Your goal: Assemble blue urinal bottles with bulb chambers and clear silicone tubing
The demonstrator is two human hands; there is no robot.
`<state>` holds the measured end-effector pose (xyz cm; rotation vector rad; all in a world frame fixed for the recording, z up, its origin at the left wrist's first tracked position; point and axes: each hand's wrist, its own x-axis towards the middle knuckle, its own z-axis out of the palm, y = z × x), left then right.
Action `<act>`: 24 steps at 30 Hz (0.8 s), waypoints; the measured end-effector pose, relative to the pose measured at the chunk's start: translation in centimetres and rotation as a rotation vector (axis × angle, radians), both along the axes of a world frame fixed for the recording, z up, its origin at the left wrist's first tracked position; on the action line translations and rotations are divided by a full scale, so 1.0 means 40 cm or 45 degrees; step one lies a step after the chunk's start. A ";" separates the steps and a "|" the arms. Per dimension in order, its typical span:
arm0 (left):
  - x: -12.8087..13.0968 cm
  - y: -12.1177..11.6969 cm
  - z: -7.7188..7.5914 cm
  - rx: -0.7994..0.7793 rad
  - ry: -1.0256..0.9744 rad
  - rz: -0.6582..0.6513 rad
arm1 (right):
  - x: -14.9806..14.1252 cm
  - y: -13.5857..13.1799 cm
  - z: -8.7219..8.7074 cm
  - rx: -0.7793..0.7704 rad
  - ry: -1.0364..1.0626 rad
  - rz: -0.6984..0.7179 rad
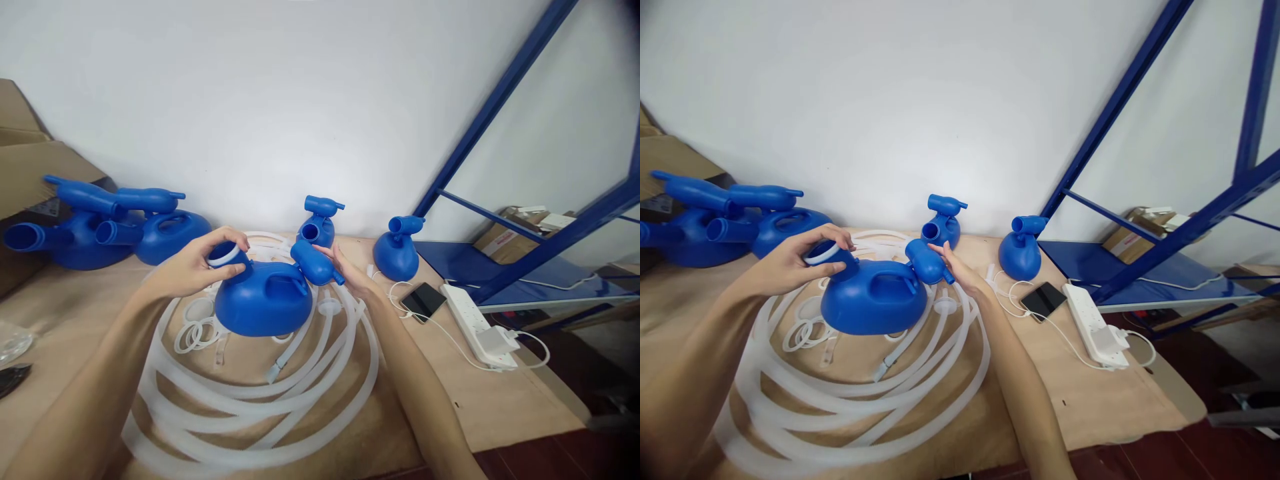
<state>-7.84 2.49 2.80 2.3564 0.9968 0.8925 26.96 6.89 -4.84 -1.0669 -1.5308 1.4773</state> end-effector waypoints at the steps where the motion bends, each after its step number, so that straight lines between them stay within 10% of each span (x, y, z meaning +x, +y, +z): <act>1: 0.003 -0.004 0.001 -0.012 0.032 -0.009 | -0.002 -0.009 0.012 0.009 -0.001 -0.004; 8: -0.006 -0.012 0.011 -0.199 0.327 -0.013 | -0.012 -0.073 0.100 0.148 -0.259 -0.038; 16: -0.025 0.013 -0.011 -0.207 0.507 0.079 | -0.068 -0.112 0.099 0.321 -0.382 -0.104; 24: -0.073 0.026 -0.028 -0.341 0.514 0.049 | -0.128 -0.080 0.051 -0.155 0.140 -0.325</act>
